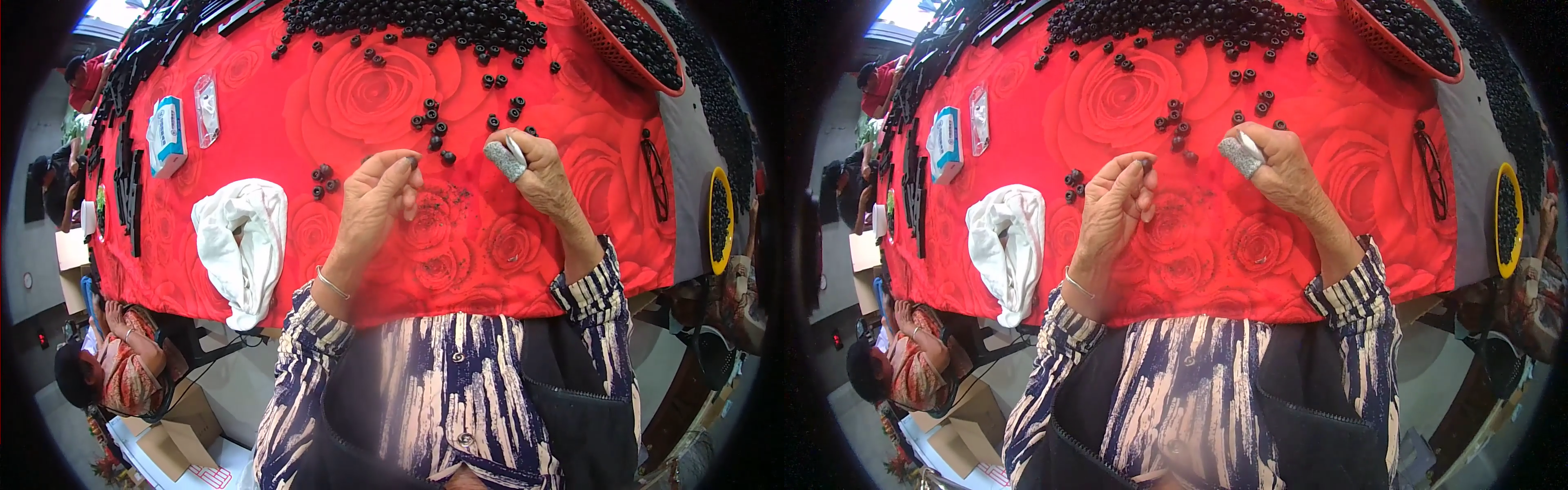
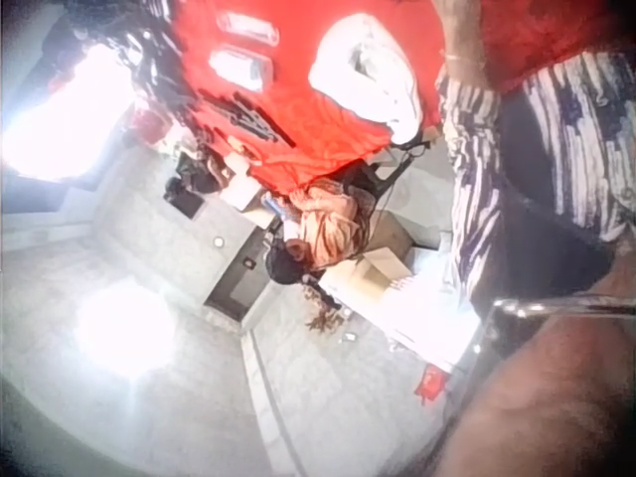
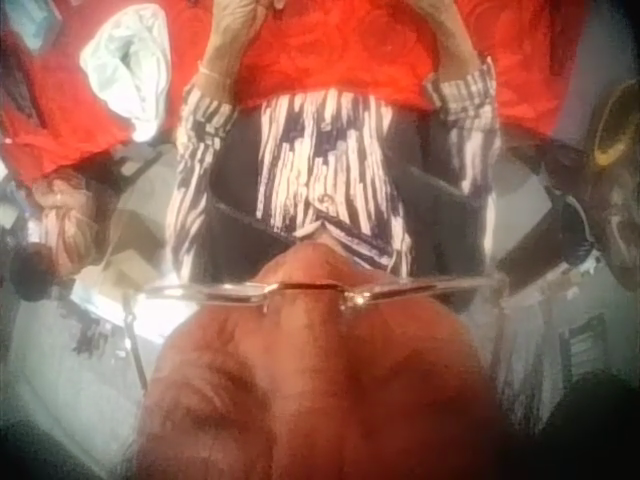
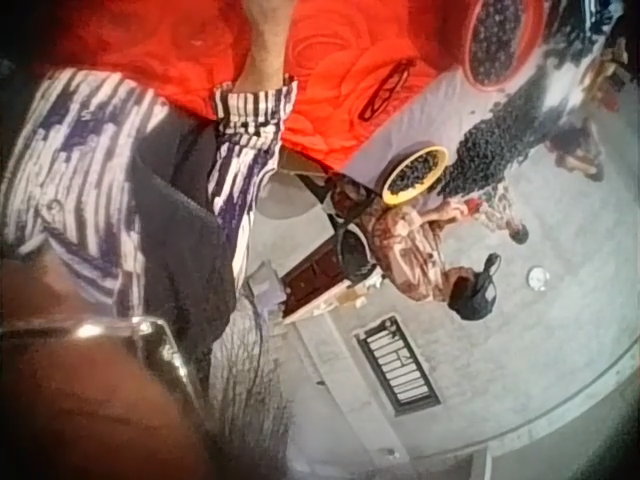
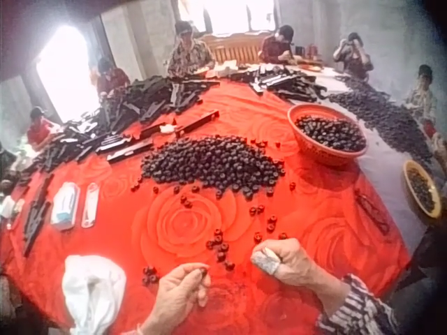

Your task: The person cleans small black plastic components by picking them up from the table one by one, rubbing them against a small cloth held in their hand, and placing them back on the table.

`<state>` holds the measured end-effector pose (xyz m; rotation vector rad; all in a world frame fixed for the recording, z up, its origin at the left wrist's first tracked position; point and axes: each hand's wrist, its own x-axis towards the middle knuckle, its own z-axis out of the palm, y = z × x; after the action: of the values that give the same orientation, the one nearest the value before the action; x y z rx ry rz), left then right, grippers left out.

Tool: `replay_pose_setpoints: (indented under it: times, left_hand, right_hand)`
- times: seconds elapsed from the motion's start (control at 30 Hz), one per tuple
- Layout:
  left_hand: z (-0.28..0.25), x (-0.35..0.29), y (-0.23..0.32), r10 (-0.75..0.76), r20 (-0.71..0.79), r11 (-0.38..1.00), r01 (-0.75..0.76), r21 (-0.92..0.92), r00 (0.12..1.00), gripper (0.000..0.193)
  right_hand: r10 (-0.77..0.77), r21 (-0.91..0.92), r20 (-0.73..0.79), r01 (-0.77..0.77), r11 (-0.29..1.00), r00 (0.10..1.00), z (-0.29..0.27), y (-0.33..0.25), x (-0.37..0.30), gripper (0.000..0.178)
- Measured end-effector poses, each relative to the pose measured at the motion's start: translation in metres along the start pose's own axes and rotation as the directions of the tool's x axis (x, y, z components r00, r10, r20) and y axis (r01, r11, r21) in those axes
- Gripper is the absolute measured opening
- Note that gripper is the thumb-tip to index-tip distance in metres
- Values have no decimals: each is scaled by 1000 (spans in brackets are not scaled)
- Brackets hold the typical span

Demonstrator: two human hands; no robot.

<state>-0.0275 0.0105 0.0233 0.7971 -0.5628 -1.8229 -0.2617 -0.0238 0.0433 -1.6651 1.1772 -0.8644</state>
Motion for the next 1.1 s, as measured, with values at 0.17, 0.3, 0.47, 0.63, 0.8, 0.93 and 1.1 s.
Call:
replay_pose_setpoints:
  times: [0.17,0.3,0.47,0.63,0.8,0.93,1.1]
  left_hand:
    - [1,-3,0,-54,38,995,57,-79,998,21]
    - [3,-9,-8,-107,136,991,116,-61,985,23]
    - [9,-14,-9,-176,198,981,188,-44,964,26]
    - [12,-15,-9,-234,170,962,254,-105,957,25]
    - [10,-15,-10,-254,120,947,272,-171,960,25]
    - [13,-15,-14,-337,91,907,349,-237,937,26]
    - [14,-19,-14,-354,123,907,373,-198,927,26]
  right_hand:
    - [-101,-140,63,109,984,993,2,-7,-1,14]
    - [-161,-150,61,168,974,985,7,-3,-7,11]
    - [-284,-123,74,292,949,956,17,-18,-12,11]
    - [-326,-90,95,334,938,941,23,-20,-14,18]
    - [-375,-53,98,382,923,922,29,-20,-15,28]
    - [-440,-135,66,445,885,896,35,-25,-19,34]
    - [-495,-206,115,508,836,861,35,-27,-22,42]
